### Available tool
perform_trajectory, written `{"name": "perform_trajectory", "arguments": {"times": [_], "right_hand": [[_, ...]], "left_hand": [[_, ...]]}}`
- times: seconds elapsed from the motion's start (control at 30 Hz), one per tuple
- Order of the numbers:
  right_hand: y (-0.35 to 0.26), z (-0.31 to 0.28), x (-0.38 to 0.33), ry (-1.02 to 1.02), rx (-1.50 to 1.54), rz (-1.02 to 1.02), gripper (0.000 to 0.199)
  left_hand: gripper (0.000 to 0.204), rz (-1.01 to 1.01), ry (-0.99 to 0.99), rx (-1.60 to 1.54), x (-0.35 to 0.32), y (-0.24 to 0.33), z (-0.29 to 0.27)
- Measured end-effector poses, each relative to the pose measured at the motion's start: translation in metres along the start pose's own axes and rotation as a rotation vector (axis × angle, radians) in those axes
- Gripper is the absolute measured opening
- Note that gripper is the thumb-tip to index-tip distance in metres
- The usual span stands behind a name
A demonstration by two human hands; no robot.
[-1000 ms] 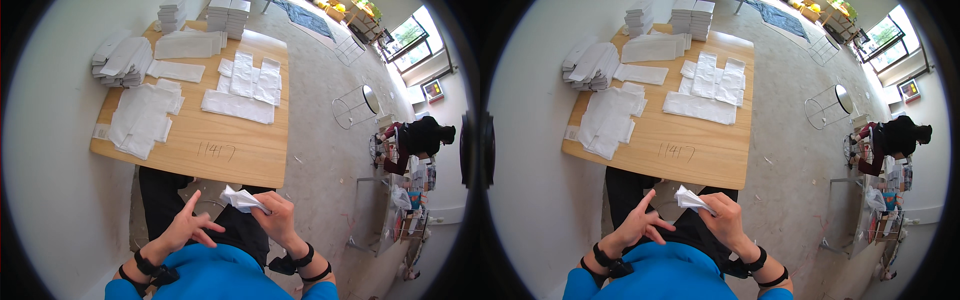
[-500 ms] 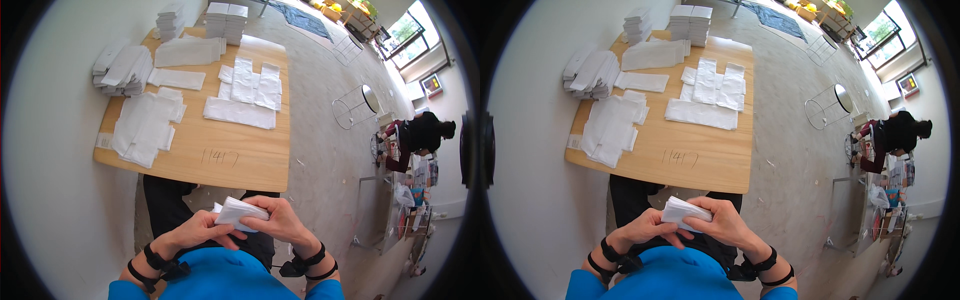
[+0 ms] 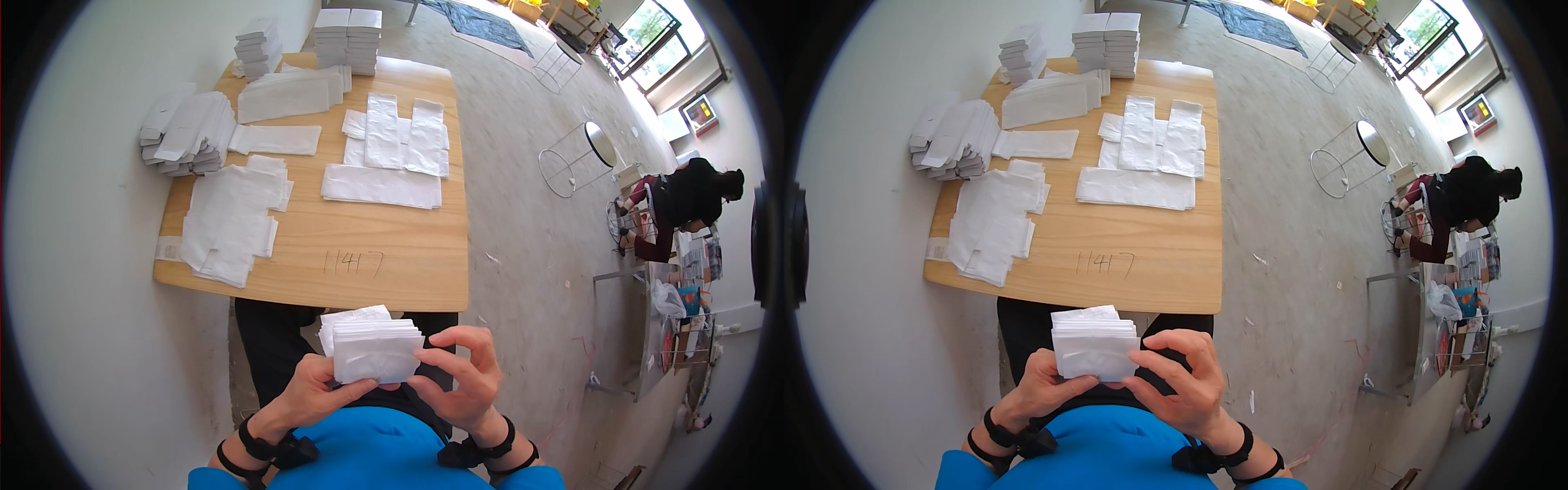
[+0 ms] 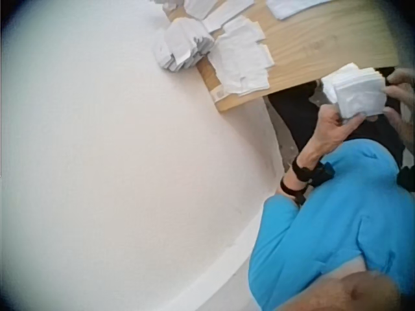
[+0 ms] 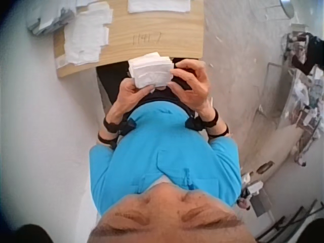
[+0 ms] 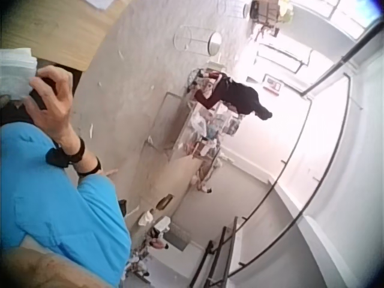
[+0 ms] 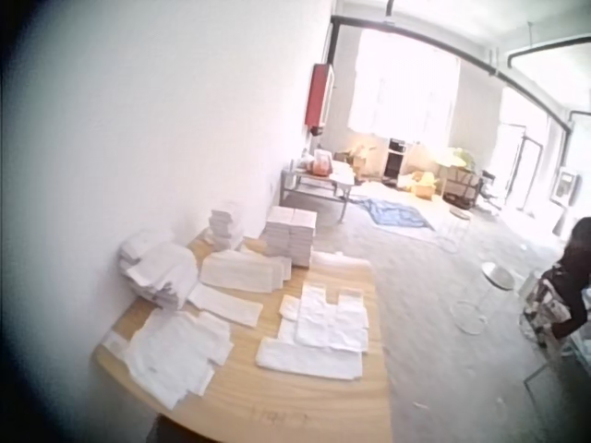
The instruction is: Folding white plastic bags and stacking them on a table.
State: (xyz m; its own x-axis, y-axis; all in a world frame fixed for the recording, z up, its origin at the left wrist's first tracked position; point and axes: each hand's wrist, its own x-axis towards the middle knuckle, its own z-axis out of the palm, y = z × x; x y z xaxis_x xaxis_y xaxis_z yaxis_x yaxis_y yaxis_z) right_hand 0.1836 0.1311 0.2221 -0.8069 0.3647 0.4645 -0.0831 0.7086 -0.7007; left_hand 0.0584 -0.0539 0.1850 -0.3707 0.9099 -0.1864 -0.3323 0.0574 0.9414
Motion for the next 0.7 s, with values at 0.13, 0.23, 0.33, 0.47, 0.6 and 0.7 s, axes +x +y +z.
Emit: {"name": "perform_trajectory", "arguments": {"times": [0.13, 0.23, 0.33, 0.47, 0.6, 0.7], "right_hand": [[0.005, 0.004, 0.001, -0.027, -0.031, 0.001, 0.035], [0.009, 0.004, -0.003, -0.033, 0.004, -0.011, 0.031], [0.008, 0.003, -0.007, -0.011, 0.016, -0.075, 0.026], [0.005, 0.001, -0.010, -0.048, -0.007, -0.186, 0.025], [0.004, 0.002, -0.012, -0.059, 0.023, -0.183, 0.023], [0.004, 0.002, -0.011, -0.070, 0.074, -0.199, 0.022]], "left_hand": [[0.030, 0.109, 0.006, 0.184, 0.000, -0.001, -0.001], [0.038, 0.178, -0.015, 0.306, 0.001, 0.001, -0.003], [0.057, 0.280, 0.004, 0.275, -0.003, -0.009, -0.008], [0.081, 0.270, 0.056, 0.211, -0.005, -0.019, -0.009], [0.094, 0.250, 0.073, 0.184, -0.007, -0.031, -0.013], [0.097, 0.199, 0.057, 0.099, -0.011, -0.033, -0.015]]}}
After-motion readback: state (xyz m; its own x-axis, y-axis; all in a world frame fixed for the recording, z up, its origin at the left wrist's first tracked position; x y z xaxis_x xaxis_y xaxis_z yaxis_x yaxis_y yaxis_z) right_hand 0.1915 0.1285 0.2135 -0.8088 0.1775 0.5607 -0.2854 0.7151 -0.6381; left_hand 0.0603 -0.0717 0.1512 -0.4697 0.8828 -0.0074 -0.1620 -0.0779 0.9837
